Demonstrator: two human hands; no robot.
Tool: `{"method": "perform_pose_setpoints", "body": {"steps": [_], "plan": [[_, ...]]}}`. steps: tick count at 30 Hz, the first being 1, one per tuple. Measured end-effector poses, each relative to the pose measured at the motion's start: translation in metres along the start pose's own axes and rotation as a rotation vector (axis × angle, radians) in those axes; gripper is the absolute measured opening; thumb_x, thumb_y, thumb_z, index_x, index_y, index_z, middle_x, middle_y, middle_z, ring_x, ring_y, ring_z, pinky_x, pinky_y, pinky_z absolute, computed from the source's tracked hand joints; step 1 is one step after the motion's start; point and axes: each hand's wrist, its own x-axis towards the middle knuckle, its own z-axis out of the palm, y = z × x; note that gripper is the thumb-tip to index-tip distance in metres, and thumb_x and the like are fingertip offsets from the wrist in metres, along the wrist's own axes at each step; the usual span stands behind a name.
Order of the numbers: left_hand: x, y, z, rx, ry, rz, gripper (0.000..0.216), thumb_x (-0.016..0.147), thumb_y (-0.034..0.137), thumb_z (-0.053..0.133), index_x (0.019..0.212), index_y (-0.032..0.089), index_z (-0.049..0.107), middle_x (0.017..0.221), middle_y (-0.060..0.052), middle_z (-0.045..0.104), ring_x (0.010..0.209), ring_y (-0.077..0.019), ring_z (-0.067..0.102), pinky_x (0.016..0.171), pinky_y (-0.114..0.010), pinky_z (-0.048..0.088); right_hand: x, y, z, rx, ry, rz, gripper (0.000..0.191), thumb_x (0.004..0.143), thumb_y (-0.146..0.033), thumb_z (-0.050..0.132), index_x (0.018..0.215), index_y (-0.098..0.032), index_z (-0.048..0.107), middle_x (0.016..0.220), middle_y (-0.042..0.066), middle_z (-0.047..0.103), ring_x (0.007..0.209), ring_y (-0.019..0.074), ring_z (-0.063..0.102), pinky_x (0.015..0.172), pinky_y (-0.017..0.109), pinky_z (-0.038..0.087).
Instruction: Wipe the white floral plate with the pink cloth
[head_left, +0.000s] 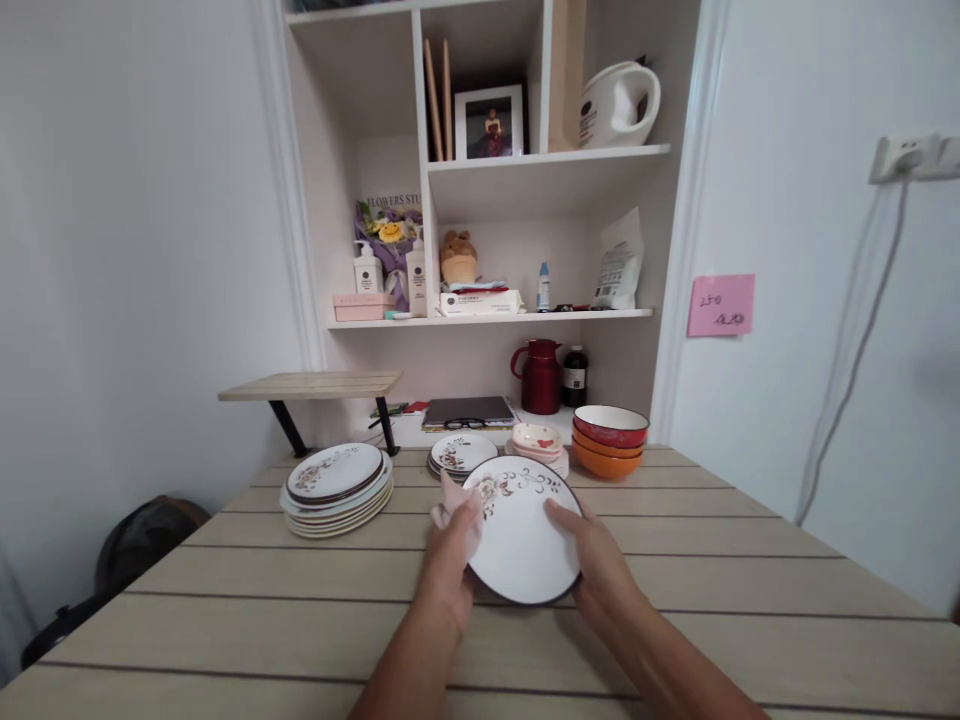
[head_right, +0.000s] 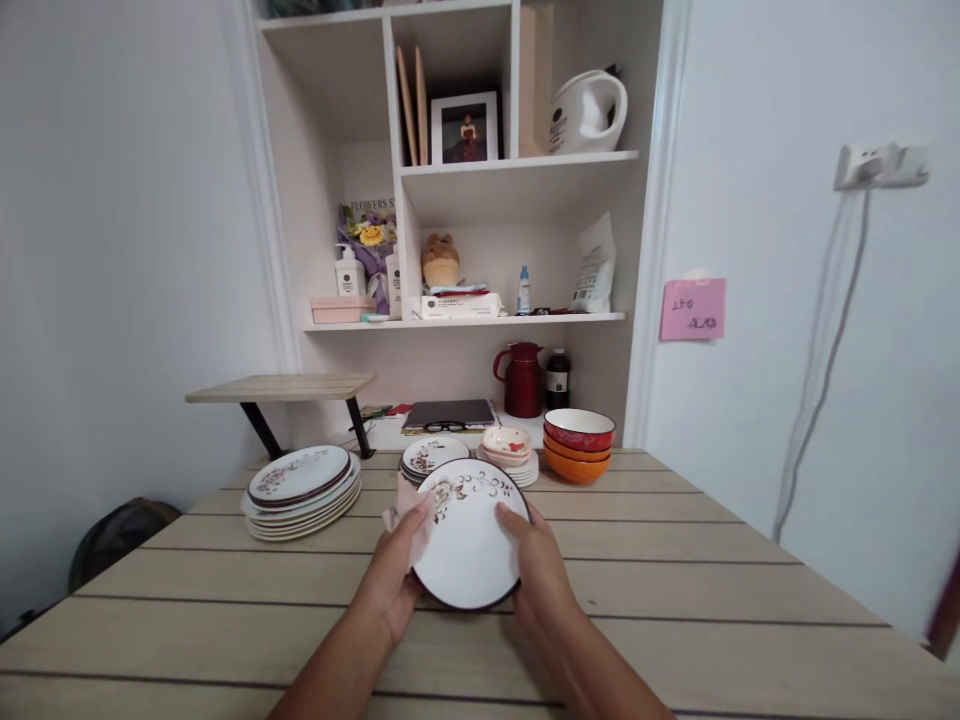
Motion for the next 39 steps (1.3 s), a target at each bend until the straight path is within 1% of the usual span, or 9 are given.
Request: {"method": "perform_pose_setpoints", "body": {"steps": [3, 8, 16, 21, 24, 29, 32, 35, 39], "plan": [[-0.005, -0.014, 0.008, -0.027, 0.005, 0.032, 0.051, 0.066, 0.031, 0.072, 0.114, 0.020, 0.056, 0.093, -0.010, 0.070, 0.079, -0.0214, 0.067, 0.067, -0.031, 0.054, 0.006, 0.004, -0.001, 0.064, 0.048, -0.002, 0.064, 0.067, -0.023, 0.068, 0.127, -0.015, 0.048, 0.088, 0.009, 0.073, 0.081, 0.0268, 0.068, 0.074, 0.039, 0.056], [-0.008, -0.029, 0.012, -0.013, 0.037, -0.043, 0.051, 0.066, 0.022, 0.070, 0.115, 0.021, 0.053, 0.094, -0.008, 0.071, 0.079, -0.0208, 0.067, 0.065, -0.029, 0.053, 0.009, 0.013, -0.001, 0.112, 0.051, 0.038, 0.060, 0.071, -0.029, 0.067, 0.126, -0.014, 0.048, 0.094, 0.010, 0.072, 0.089, 0.0270, 0.067, 0.076, 0.038, 0.056], [0.000, 0.002, -0.004, 0.059, 0.174, 0.058, 0.046, 0.067, 0.028, 0.069, 0.110, 0.017, 0.058, 0.102, -0.012, 0.069, 0.077, -0.0219, 0.067, 0.054, -0.026, 0.050, 0.001, 0.016, 0.003, 0.074, -0.134, 0.184, 0.058, 0.070, -0.023, 0.068, 0.124, -0.015, 0.050, 0.103, 0.010, 0.070, 0.087, 0.0233, 0.067, 0.075, 0.032, 0.055], [0.006, 0.017, -0.017, 0.163, 0.099, 0.116, 0.046, 0.063, 0.028, 0.073, 0.105, 0.013, 0.062, 0.096, -0.015, 0.070, 0.076, -0.0244, 0.067, 0.061, -0.031, 0.053, -0.002, 0.008, 0.002, -0.007, -0.242, 0.208, 0.061, 0.068, -0.028, 0.071, 0.124, -0.017, 0.049, 0.103, 0.010, 0.070, 0.084, 0.0215, 0.067, 0.071, 0.029, 0.054], [0.006, 0.025, -0.025, 0.211, -0.024, 0.147, 0.049, 0.062, 0.029, 0.075, 0.106, 0.012, 0.062, 0.097, -0.015, 0.070, 0.082, -0.0250, 0.067, 0.072, -0.033, 0.053, -0.007, 0.002, 0.003, -0.062, -0.282, 0.217, 0.061, 0.068, -0.031, 0.072, 0.123, -0.019, 0.049, 0.101, 0.009, 0.071, 0.080, 0.0207, 0.067, 0.067, 0.030, 0.054], [0.002, 0.035, -0.031, 0.274, -0.202, 0.133, 0.054, 0.066, 0.032, 0.073, 0.114, 0.012, 0.058, 0.100, -0.015, 0.069, 0.090, -0.0266, 0.065, 0.078, -0.035, 0.051, -0.013, -0.005, 0.002, -0.183, -0.247, 0.329, 0.055, 0.068, -0.040, 0.070, 0.116, -0.017, 0.054, 0.090, 0.009, 0.073, 0.070, 0.0207, 0.067, 0.057, 0.030, 0.052], [-0.001, 0.037, -0.030, 0.310, -0.289, 0.141, 0.053, 0.067, 0.031, 0.072, 0.115, 0.012, 0.058, 0.103, -0.015, 0.068, 0.093, -0.0272, 0.064, 0.081, -0.036, 0.050, -0.013, -0.007, -0.001, -0.224, -0.231, 0.337, 0.052, 0.068, -0.041, 0.069, 0.110, -0.013, 0.058, 0.084, 0.011, 0.073, 0.066, 0.0212, 0.067, 0.054, 0.028, 0.050], [-0.002, 0.035, -0.027, 0.317, -0.294, 0.123, 0.052, 0.067, 0.031, 0.072, 0.112, 0.011, 0.059, 0.102, -0.016, 0.069, 0.093, -0.0279, 0.064, 0.082, -0.036, 0.049, -0.012, -0.005, -0.001, -0.209, -0.218, 0.273, 0.051, 0.068, -0.039, 0.070, 0.109, -0.010, 0.059, 0.085, 0.014, 0.073, 0.070, 0.0241, 0.068, 0.059, 0.031, 0.053], [-0.003, 0.024, -0.016, 0.153, -0.215, 0.081, 0.055, 0.065, 0.029, 0.073, 0.115, 0.012, 0.057, 0.100, -0.016, 0.069, 0.092, -0.0275, 0.065, 0.081, -0.037, 0.050, -0.007, 0.003, -0.002, -0.148, -0.154, 0.204, 0.054, 0.068, -0.041, 0.071, 0.111, -0.009, 0.058, 0.084, 0.015, 0.073, 0.069, 0.0258, 0.069, 0.060, 0.035, 0.054]]}}
